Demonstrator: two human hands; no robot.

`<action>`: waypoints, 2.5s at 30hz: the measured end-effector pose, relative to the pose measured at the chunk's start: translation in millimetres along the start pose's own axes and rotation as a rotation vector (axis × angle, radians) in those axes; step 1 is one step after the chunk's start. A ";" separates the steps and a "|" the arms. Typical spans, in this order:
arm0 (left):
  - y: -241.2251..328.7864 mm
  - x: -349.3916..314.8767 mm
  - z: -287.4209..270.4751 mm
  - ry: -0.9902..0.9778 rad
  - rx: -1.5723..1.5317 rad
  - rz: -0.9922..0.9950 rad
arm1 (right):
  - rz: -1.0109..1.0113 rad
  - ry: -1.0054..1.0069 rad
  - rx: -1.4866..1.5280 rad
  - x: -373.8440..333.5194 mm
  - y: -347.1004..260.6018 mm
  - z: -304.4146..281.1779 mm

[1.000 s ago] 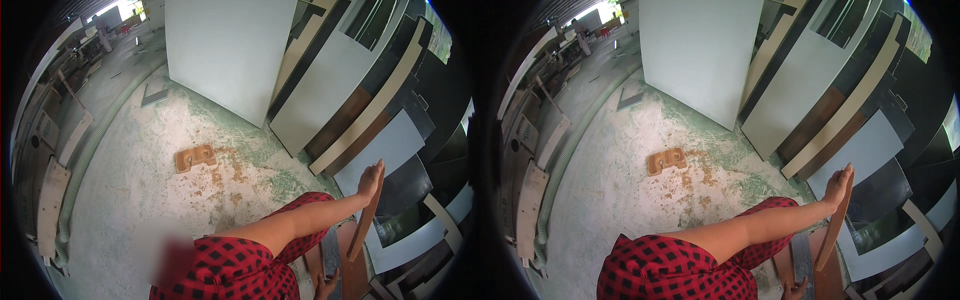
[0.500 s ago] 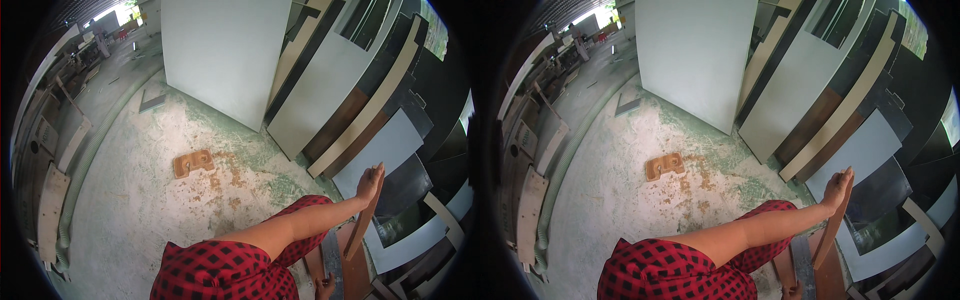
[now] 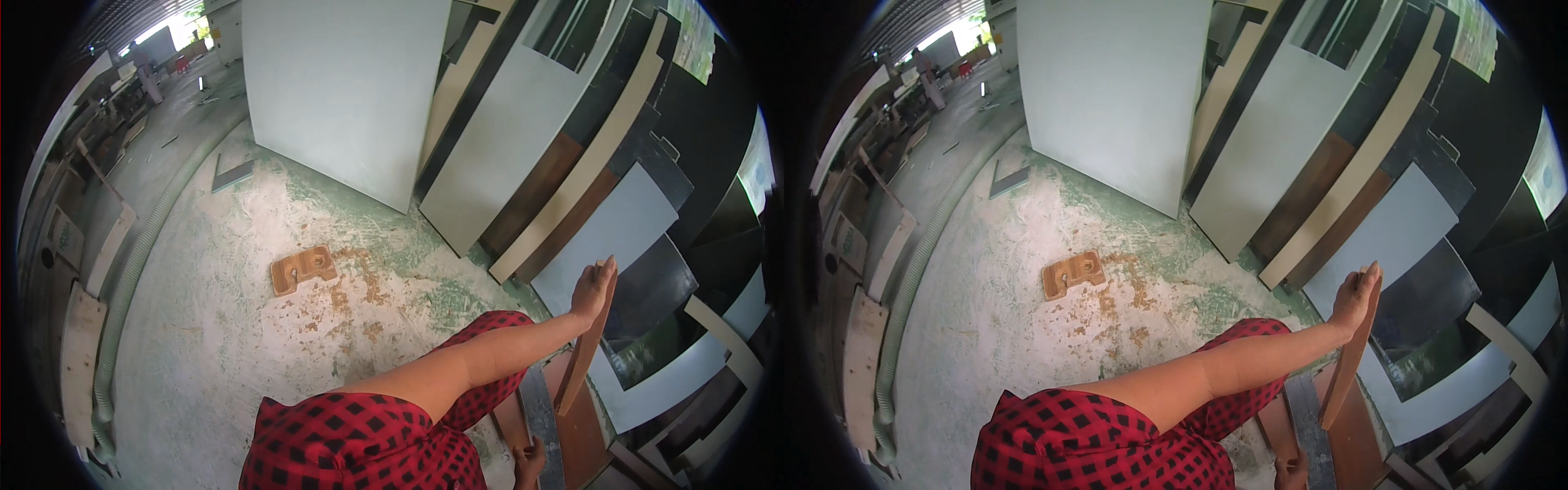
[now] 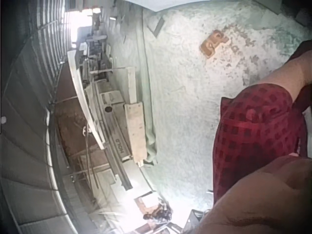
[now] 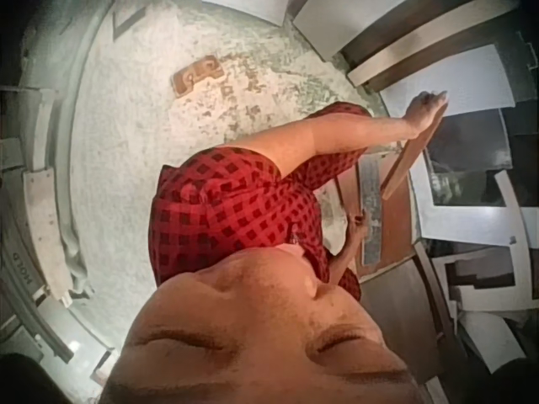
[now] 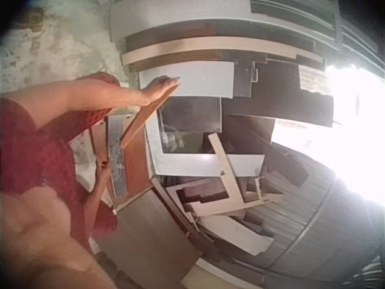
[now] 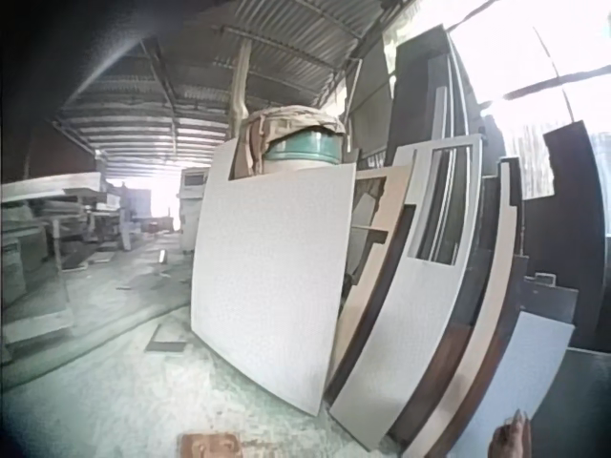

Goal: Hammering a small wooden peg into a board using a large wooden block as a mallet.

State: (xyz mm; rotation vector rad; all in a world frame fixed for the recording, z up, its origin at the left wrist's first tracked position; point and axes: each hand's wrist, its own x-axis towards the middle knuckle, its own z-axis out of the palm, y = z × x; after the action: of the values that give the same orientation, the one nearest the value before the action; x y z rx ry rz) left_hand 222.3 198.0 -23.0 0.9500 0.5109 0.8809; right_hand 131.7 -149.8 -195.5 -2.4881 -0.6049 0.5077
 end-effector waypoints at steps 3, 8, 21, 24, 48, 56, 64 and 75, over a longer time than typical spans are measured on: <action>-3.8 3.0 5.3 0.066 0.040 0.080 | -0.010 0.123 0.098 -7.6 -15.0 -3.6; -0.5 -1.6 4.8 0.005 -0.037 0.002 | 0.012 0.270 0.174 -13.3 -22.9 -14.2; -6.9 -23.2 16.5 -0.136 -0.025 -0.064 | -0.025 0.334 0.276 -16.6 -30.3 -19.8; -14.9 -29.4 20.8 -0.232 -0.087 -0.031 | -0.066 0.482 0.482 -8.5 -23.7 -20.1; 12.6 30.2 -28.1 -0.340 -0.642 -0.301 | -0.218 0.245 0.079 68.5 -240.3 -112.3; 5.4 20.5 -15.5 -0.160 -0.615 -0.293 | -0.826 0.474 -0.251 106.7 -296.9 -114.5; 15.3 25.4 -25.1 -0.092 -0.528 -0.400 | -0.561 0.357 0.145 59.6 -224.8 -108.7; 11.2 12.8 -15.4 -0.130 -0.344 -0.394 | -0.192 0.401 0.701 27.6 -75.5 -38.6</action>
State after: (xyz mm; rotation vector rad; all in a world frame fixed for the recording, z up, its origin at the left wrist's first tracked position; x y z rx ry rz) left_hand 213.8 219.3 -21.2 0.5604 0.3997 0.5233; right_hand 148.9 -93.6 -128.4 -1.7700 -0.4042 0.1023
